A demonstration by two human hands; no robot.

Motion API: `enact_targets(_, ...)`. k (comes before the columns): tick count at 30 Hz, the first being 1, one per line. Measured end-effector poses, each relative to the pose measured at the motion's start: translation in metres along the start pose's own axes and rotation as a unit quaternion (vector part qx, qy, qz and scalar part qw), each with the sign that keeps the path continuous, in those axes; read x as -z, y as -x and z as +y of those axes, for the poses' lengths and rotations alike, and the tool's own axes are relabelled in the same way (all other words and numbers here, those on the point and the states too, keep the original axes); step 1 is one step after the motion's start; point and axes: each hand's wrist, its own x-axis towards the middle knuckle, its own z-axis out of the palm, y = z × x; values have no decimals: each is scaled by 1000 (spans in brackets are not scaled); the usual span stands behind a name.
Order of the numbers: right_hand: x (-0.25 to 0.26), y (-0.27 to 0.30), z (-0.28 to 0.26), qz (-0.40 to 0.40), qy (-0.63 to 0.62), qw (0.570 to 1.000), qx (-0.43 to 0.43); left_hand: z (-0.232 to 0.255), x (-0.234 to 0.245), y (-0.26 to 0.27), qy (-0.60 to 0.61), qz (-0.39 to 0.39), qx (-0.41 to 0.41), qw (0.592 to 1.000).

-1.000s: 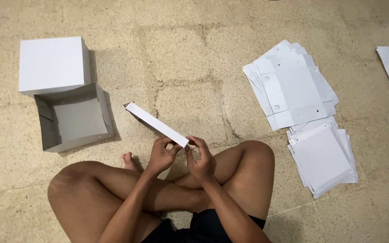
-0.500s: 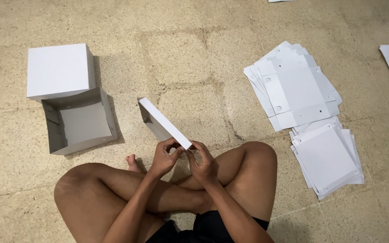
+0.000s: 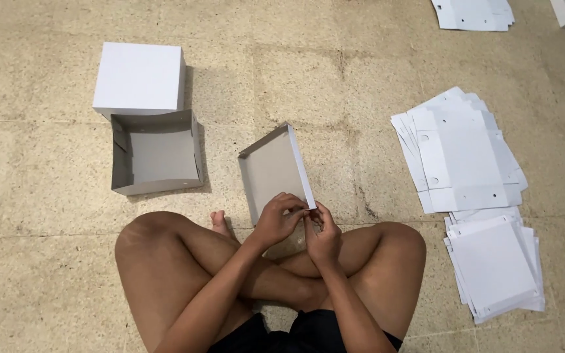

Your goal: Assembling a cardboard box by folding flaps and tucking tabs into place.

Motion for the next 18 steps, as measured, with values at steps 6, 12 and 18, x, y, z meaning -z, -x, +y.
enact_targets(6,13,-8,-7,-90,56,994,3,-1,2,3,-157,-43,-70,984)
enact_targets(12,40,-22,-31,-321,186,929,-1,-39,-13,15,-320,-142,-72,934)
enact_targets(18,15,-27,30,-358,204,905,101,-121,-38,26,-410,-182,-63,892)
